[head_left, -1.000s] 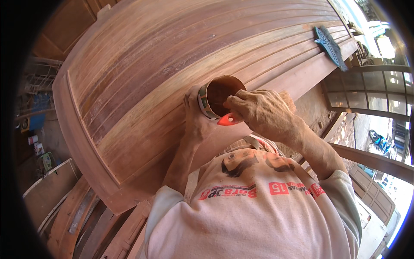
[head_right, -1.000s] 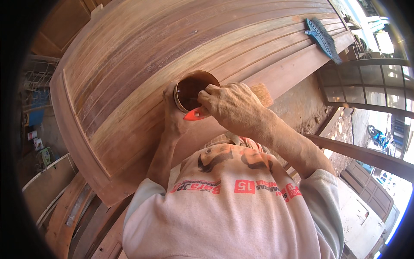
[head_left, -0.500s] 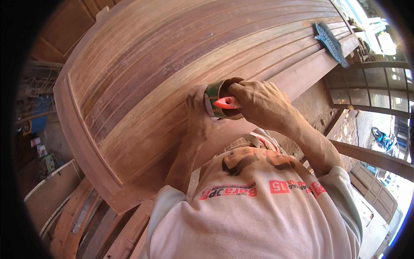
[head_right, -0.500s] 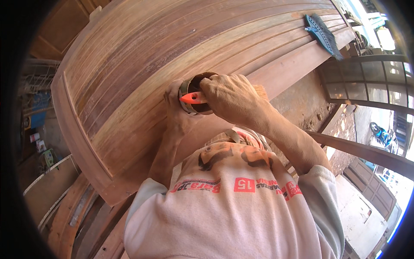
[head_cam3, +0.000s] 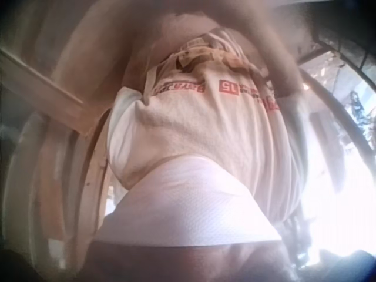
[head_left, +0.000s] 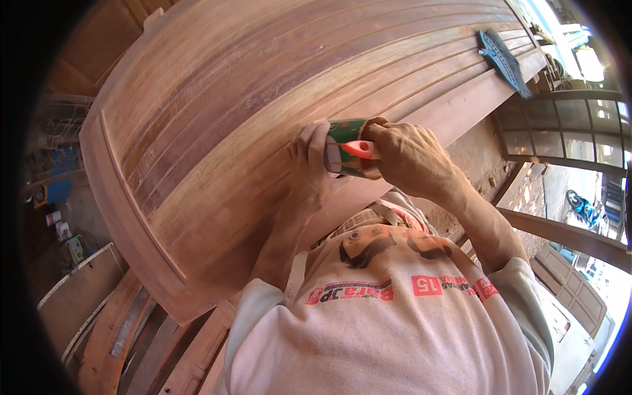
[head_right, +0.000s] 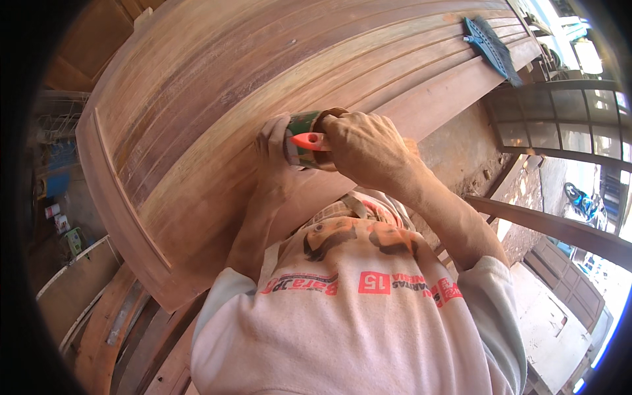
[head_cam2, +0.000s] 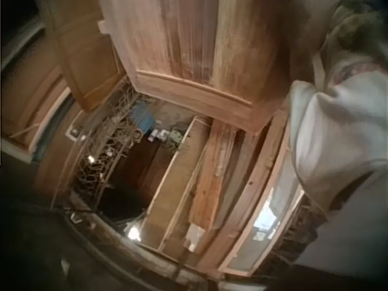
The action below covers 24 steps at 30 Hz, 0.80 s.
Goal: The person applies wood stain to a wooden door panel using a brush and a small container of liquid, then uses a handheld broom to sweep the surface and surrounding area.
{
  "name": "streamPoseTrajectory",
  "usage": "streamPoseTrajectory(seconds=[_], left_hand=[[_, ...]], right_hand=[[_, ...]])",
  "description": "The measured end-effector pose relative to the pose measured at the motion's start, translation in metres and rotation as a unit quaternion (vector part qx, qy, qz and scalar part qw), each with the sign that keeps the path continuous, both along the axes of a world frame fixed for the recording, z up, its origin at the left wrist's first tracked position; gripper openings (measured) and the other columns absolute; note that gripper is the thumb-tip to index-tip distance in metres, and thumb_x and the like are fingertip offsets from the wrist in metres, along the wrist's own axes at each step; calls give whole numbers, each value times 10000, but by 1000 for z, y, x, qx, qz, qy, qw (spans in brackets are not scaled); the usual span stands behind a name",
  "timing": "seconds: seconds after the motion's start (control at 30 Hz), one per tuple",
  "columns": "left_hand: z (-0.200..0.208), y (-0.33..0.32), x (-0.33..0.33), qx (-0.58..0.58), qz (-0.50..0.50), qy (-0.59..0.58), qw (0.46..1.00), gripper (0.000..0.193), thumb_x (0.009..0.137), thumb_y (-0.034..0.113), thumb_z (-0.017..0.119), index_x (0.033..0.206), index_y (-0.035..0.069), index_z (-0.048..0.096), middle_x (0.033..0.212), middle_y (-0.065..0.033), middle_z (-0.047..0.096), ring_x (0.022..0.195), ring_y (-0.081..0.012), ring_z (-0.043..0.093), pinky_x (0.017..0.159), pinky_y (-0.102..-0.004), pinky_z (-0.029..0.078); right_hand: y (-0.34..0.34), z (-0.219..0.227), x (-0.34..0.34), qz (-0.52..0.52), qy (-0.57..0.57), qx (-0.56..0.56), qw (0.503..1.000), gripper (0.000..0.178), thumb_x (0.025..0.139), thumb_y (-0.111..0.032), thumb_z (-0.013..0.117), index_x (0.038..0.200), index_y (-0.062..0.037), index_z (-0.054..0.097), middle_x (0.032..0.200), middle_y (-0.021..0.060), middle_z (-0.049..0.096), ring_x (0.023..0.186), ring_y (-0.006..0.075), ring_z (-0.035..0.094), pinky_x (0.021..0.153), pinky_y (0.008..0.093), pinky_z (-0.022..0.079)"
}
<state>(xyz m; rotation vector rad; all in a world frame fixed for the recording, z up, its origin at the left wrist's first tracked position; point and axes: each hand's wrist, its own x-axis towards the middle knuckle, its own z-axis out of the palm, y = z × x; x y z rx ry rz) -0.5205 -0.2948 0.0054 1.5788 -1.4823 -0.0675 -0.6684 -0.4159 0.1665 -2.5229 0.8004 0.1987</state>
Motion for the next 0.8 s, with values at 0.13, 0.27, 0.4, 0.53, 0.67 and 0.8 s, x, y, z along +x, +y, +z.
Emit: streamPoseTrajectory(seconds=[0.13, 0.27, 0.4, 0.53, 0.67, 0.8], left_hand=[[-5, 1, -2, -21, 0, -31, 999, 1158, 570, 259, 1037, 1518, 79, 397, 1464, -168, 495, 1343, -384, 504, 1111, -545, 412], [-14, 2, 6, -61, -4, 42, 997, 1130, 605, 271, 1031, 1515, 74, 391, 1462, -175, 495, 1355, -387, 494, 1116, -549, 414], [-32, 7, 12, -59, -12, 103, 993, 1102, 627, 310, 1022, 1499, 69, 393, 1455, -189, 516, 1351, -396, 510, 1126, -547, 415], [-24, 4, 13, -58, -29, 65, 996, 1063, 644, 306, 1011, 1489, 88, 403, 1465, -188, 537, 1357, -396, 526, 1141, -540, 401], [-12, -1, 5, -35, -23, 9, 999, 993, 695, 299, 982, 1487, 100, 415, 1477, -157, 540, 1370, -382, 526, 1138, -545, 391], [-7, -1, 1, -44, -18, 1, 999, 911, 753, 292, 946, 1477, 96, 429, 1467, -143, 543, 1365, -375, 530, 1129, -549, 390]], right_hand=[[4, -7, -11, -90, 0, 84, 992, 284, 997, -262, 649, 1141, -23, 704, 938, 215, 737, 889, 438, 711, 784, 519, 554], [5, 8, -10, -181, 17, 188, 965, 333, 1032, -327, 601, 1161, -43, 717, 885, 228, 741, 862, 433, 710, 783, 515, 558], [7, 5, -7, -106, -9, 91, 990, 313, 1029, -309, 608, 1173, -48, 705, 873, 218, 734, 863, 436, 710, 771, 520, 554], [12, 5, -9, -46, -38, -22, 998, 281, 1013, -276, 635, 1175, -52, 689, 849, 203, 729, 852, 431, 717, 757, 526, 552], [13, -14, -28, -78, 44, 44, 995, 267, 995, -211, 642, 1212, -66, 693, 853, 202, 738, 832, 415, 728, 748, 512, 559], [8, -15, -35, -194, 26, 255, 947, 294, 1064, -265, 586, 1183, -65, 766, 825, 185, 738, 733, 320, 722, 728, 440, 555]])
